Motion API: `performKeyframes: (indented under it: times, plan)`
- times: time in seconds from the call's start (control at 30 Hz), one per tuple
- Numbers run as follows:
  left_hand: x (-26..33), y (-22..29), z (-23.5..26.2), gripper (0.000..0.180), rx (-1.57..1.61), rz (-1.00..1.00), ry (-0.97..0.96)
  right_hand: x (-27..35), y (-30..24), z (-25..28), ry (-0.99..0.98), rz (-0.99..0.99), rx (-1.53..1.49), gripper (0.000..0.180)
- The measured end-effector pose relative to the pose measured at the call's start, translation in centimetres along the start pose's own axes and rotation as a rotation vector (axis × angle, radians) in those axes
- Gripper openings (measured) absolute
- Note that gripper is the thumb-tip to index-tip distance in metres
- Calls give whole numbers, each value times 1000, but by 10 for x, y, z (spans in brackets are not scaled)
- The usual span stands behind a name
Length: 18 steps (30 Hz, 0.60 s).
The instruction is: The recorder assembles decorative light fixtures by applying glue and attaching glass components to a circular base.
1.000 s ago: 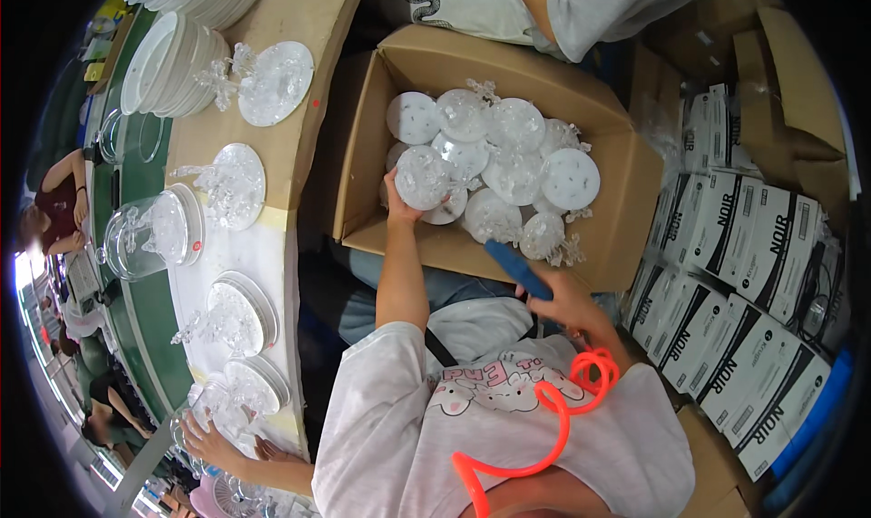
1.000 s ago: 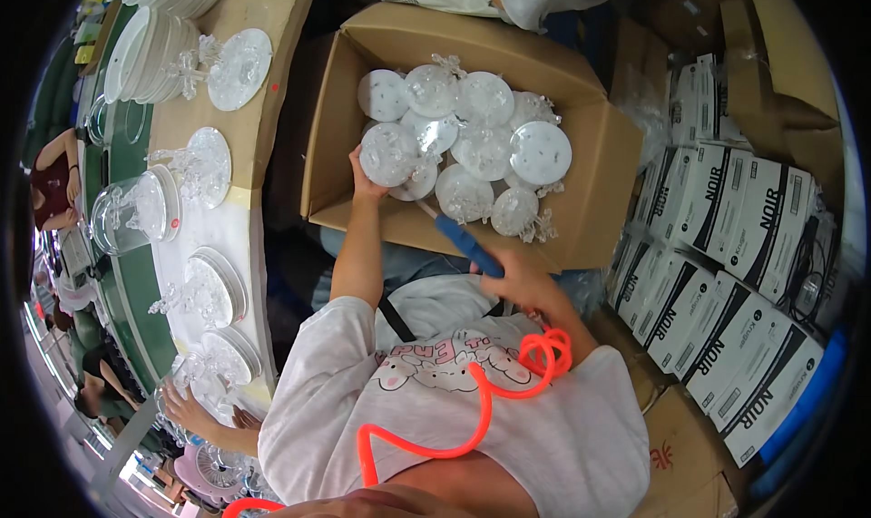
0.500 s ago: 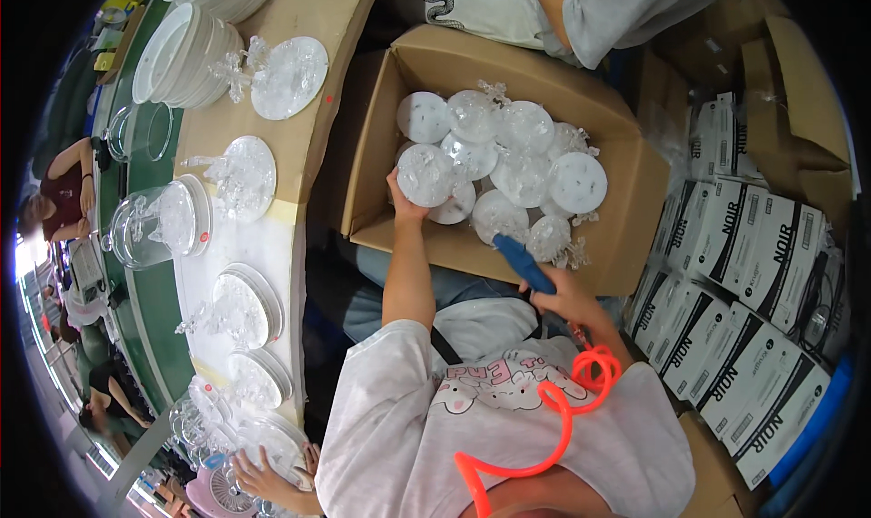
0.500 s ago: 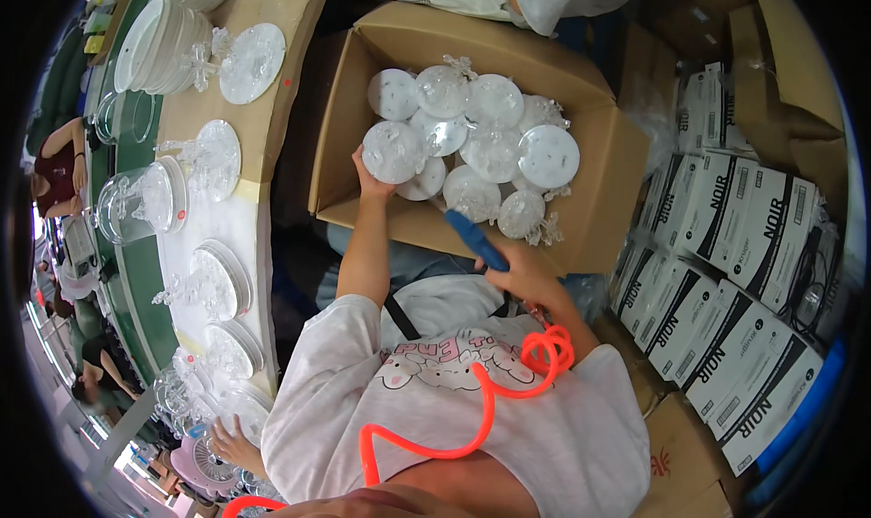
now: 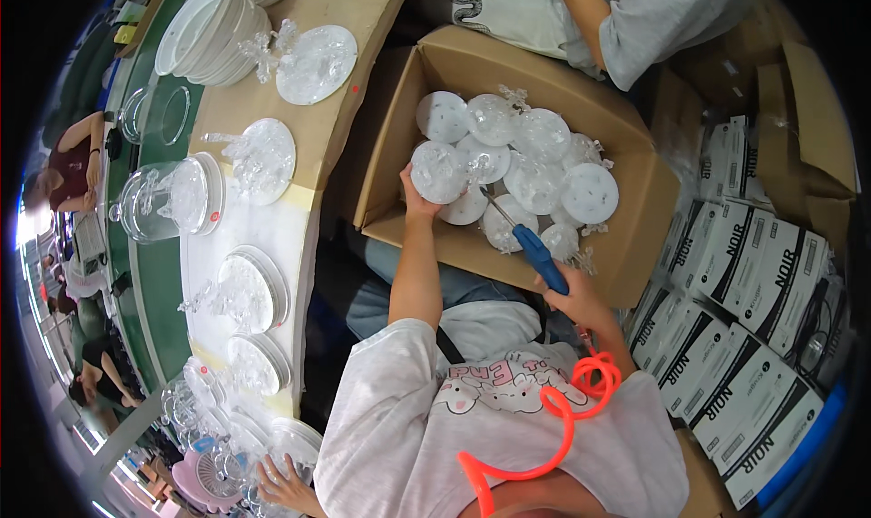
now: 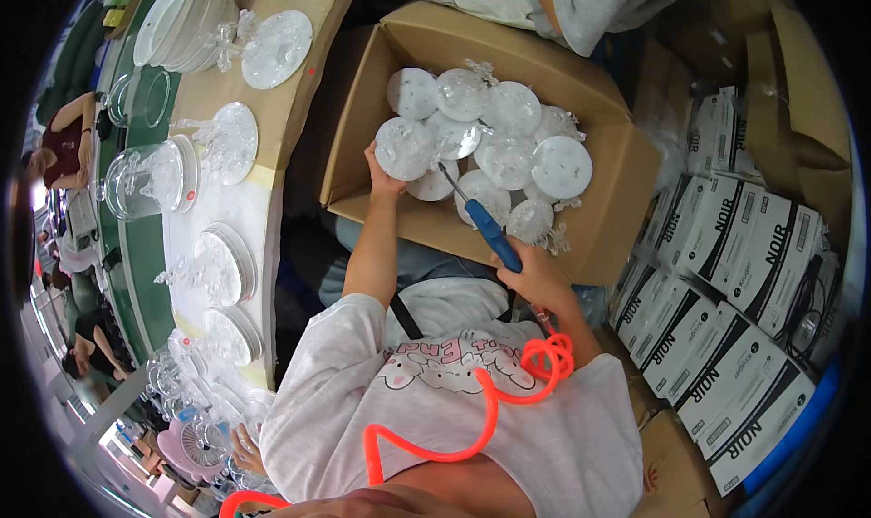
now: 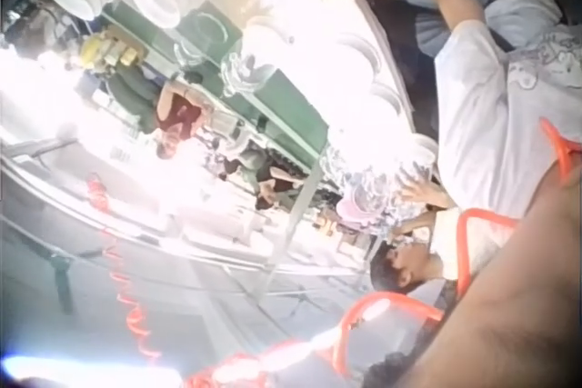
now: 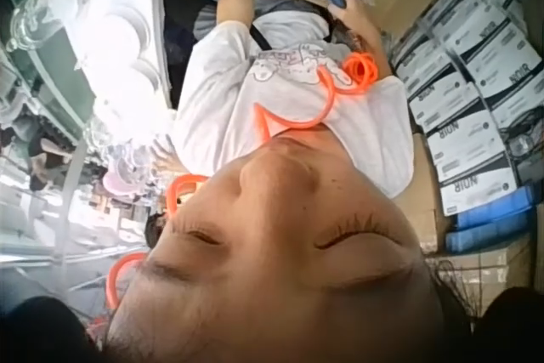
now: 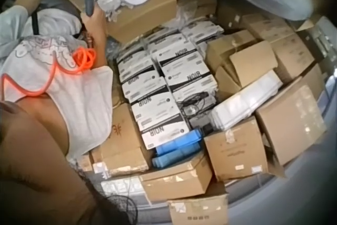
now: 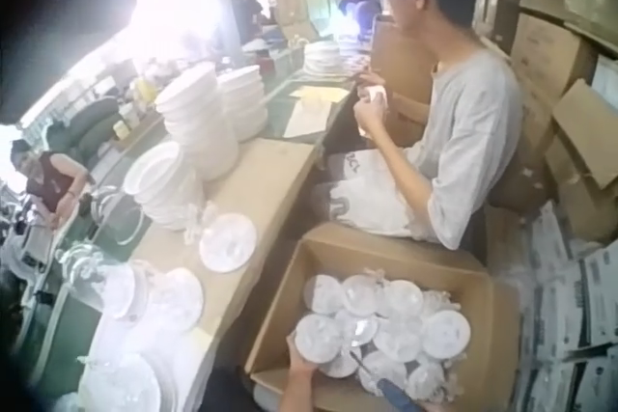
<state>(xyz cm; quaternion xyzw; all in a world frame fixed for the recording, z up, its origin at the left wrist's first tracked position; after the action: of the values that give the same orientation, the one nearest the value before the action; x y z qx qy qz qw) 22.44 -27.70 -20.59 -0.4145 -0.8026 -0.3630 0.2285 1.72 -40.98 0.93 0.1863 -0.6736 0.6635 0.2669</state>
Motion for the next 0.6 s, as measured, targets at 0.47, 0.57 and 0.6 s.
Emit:
performKeyframes:
  times: [0.47,0.57,0.6]
  plan:
    - [61,38,-21,60,230,-294,-79,16,64,-10,-243,-213,-108,26]
    - [139,59,-37,65,294,-431,-47,19,85,12,-197,-268,-199,24]
    - [168,68,-23,69,331,-492,69,17,89,14,-148,-289,-252,25]
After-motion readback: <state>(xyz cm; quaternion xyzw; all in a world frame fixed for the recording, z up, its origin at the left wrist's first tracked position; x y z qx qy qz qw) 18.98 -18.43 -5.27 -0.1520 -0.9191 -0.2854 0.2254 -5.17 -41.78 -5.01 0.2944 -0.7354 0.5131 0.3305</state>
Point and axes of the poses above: each hand's wrist, its own x-axis away from the middle knuckle, its own z-axis out of the back of the hand, y = z × x, the point moved 9 cm from there along -x, towards the middle knuckle, and after that the axes turned 12 degrees about -x, right-handed, at the moved point
